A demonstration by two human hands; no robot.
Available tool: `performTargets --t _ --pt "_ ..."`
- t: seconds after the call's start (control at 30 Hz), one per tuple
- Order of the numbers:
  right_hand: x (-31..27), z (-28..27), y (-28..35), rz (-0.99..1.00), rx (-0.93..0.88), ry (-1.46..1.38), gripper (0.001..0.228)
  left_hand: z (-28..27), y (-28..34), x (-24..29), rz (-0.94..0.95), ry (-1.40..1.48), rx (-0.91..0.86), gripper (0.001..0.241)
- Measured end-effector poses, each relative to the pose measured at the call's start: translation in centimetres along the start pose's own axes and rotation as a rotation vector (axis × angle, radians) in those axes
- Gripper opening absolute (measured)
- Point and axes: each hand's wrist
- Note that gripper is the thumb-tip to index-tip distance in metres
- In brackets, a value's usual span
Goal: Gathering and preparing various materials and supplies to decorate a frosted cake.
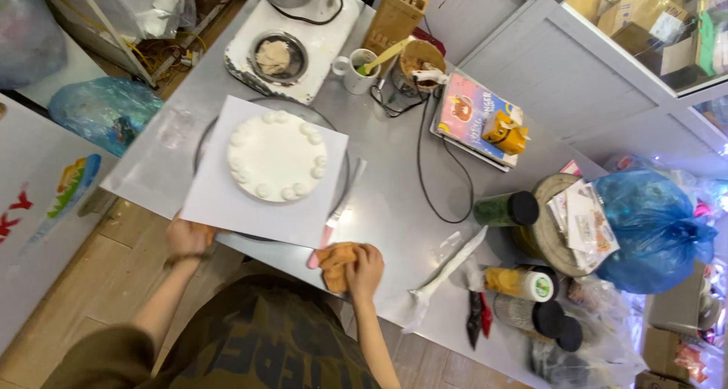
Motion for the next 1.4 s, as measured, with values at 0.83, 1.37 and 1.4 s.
performTargets --t 0.83,1.37,1.4 --pt "12.3 -15.5 4.4 0.167 -0.070 -0.452 0.035 23.7 7.1 33.4 0.689 -0.188 -0.186 0.014" --pt "11.5 -5.2 -4.5 -0.523 -0.124 0.221 0.064 13.3 14.8 30.3 0.499 -0.374 -0.334 0.079" --pt "11.8 -5.2 -4.0 -0.496 -0.136 0.264 0.071 11.5 14.9 29.8 0.479 -0.291 -0.240 0.080"
Point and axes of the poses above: each hand's wrist, its own y-axis away from the middle knuckle, its own z-axis out of the palm, x = y × z, and after that the axes turned 4 degrees about -x, right-handed
